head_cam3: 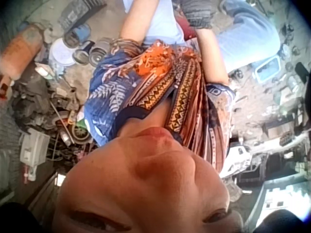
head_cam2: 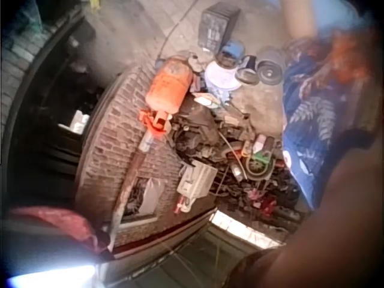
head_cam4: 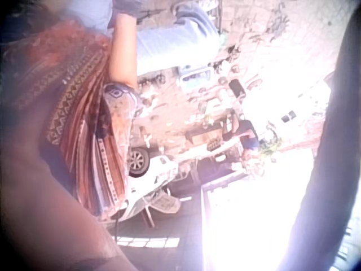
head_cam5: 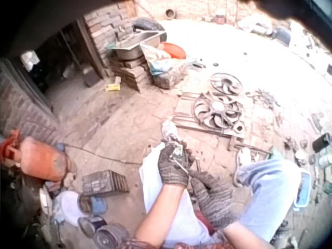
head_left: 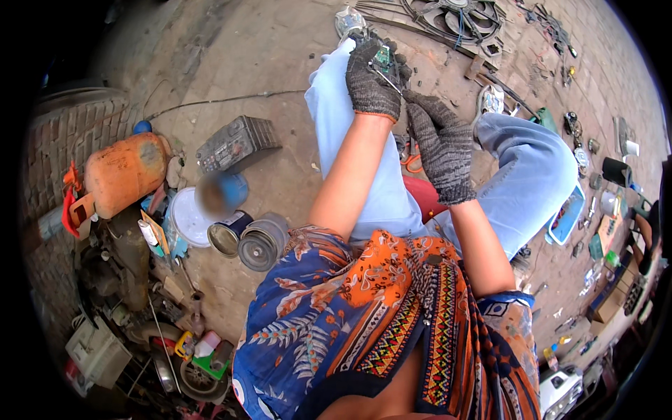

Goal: The person sits on the floor in a workshop and repairs a small electronic circuit board. They use a screwdriver to manipulate components on the board and handle a small copper coil, occasionally picking up tools from the surrounding floor.

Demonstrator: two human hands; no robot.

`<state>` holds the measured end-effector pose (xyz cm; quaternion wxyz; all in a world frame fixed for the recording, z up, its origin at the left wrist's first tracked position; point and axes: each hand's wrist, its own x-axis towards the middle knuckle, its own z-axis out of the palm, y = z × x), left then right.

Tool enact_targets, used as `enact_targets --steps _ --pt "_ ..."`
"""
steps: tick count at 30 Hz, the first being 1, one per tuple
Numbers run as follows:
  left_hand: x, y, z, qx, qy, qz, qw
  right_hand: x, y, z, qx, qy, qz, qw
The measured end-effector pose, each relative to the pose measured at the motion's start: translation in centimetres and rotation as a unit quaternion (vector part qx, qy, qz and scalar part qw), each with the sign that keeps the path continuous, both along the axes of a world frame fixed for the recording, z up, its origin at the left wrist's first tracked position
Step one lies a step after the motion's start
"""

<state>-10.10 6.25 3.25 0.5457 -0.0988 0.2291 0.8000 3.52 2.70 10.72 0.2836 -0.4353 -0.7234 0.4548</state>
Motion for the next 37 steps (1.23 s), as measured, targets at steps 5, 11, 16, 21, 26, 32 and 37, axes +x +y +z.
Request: enact_targets --steps 5,11,16,21,26,32,37 --pt "0.2 0.3 -0.1 0.003 -0.021 -0.014 1.0 -0.5 -0.2 0.5 0.107 -0.081 0.002 0.991" --pt "0.1 0.4 -0.1 -0.043 -0.032 -0.005 0.999 -1.6 0.4 2.2 0.182 -0.292 0.06 0.937" --pt "-0.1 0.7 -0.8 0.003 -0.036 0.002 0.999 -0.5 2.3 0.0 0.045 -0.064 0.051 0.996" --pt "0.8 -0.1 -1.5 0.024 0.115 0.039 0.992 -0.7 2.1 -0.9 -0.141 -0.019 0.01 0.99" --pt "4.5 -1.9 0.8 0.079 -0.125 0.07 0.987 -2.7 2.6 -1.3 0.008 0.099 0.015 0.995" --pt "2.6 -1.5 0.4 0.152 -0.062 0.054 0.985 2.2 0.6 4.3 -0.174 0.004 -0.07 0.982" --pt "2.5 -1.7 0.0 0.122 0.12 0.053 0.984 2.7 -0.8 4.7 -0.038 -0.103 0.074 0.991"
